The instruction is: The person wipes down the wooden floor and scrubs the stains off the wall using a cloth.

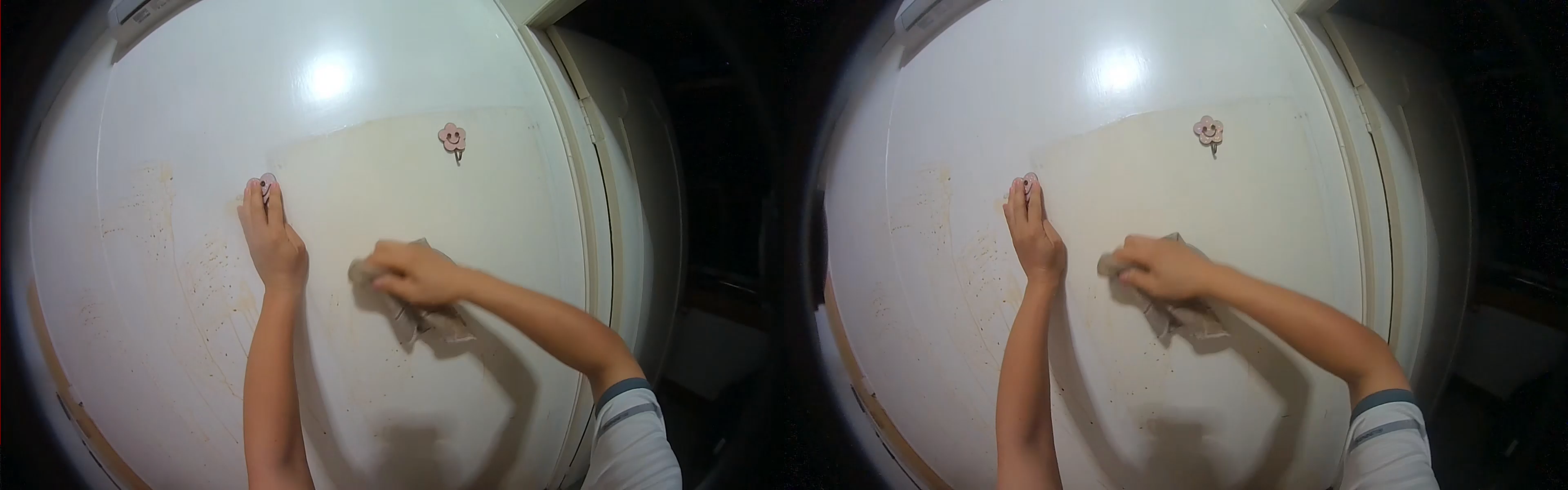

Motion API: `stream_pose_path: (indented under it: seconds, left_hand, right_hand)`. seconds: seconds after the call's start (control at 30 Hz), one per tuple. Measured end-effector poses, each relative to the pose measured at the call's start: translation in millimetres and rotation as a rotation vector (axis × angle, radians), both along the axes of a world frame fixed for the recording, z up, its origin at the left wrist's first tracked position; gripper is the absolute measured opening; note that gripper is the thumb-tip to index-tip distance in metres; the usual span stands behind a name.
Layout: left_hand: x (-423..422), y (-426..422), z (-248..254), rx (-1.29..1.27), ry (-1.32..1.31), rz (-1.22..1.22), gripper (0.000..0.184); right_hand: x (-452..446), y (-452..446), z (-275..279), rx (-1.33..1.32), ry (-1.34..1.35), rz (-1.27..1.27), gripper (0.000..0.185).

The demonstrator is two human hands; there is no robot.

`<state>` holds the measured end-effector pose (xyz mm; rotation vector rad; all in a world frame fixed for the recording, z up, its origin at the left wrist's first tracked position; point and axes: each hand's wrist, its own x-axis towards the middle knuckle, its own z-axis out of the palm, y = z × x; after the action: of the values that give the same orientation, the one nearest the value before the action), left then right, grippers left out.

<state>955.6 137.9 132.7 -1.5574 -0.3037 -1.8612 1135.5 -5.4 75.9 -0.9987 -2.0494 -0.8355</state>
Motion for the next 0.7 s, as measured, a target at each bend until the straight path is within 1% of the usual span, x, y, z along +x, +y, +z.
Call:
stream_pose_path:
  seconds: [0.03, 0.1, 0.17, 0.23, 0.27, 0.33, 0.37, 0.43, 0.5, 0.57, 0.63, 0.7]
  left_hand:
    - [0, 0, 0, -0.009, -0.001, 0.006, 0.044]
    - [0, -3, 0, -0.016, -0.003, 0.008, 0.045]
    - [0, -3, 0, -0.027, -0.002, 0.016, 0.046]
    - [0, -2, 0, -0.027, 0.010, -0.007, 0.048]
    - [0, -2, -1, -0.023, 0.010, -0.003, 0.048]
    - [1, -1, 0, -0.038, 0.019, -0.050, 0.050]
    - [1, -1, 0, -0.037, 0.015, -0.046, 0.050]
    - [1, 1, 0, -0.041, 0.006, -0.027, 0.054]
    - [-1, -1, 0, -0.040, -0.001, -0.020, 0.054]
    - [3, 2, -1, -0.048, 0.003, -0.027, 0.054]
    - [0, 8, 0, -0.011, 0.016, -0.075, 0.053]
    - [0, 6, -1, -0.013, -0.008, -0.061, 0.052]
  right_hand:
    - [9, -8, 13, -0.214, 0.182, 0.165, 0.025]
    - [21, -48, 67, -0.497, 0.385, 0.208, 0.030]
    - [28, -65, 108, -0.295, 0.439, 0.019, 0.030]
    - [45, -42, 140, 0.147, 0.314, -0.182, 0.029]
    - [47, -28, 144, 0.150, 0.314, -0.178, 0.029]
    - [44, 0, 154, 0.575, 0.238, -0.494, 0.033]
    - [36, 10, 152, 0.576, 0.236, -0.488, 0.033]
    - [17, 34, 136, 0.796, 0.216, -0.474, 0.035]
    - [-11, 44, 113, 0.724, 0.092, -0.375, 0.034]
    - [-25, 56, 84, 0.748, -0.055, -0.253, 0.030]
    - [-34, 62, 43, 0.661, -0.172, -0.197, 0.029]
    - [-33, 62, -1, 0.627, -0.336, -0.150, 0.030]
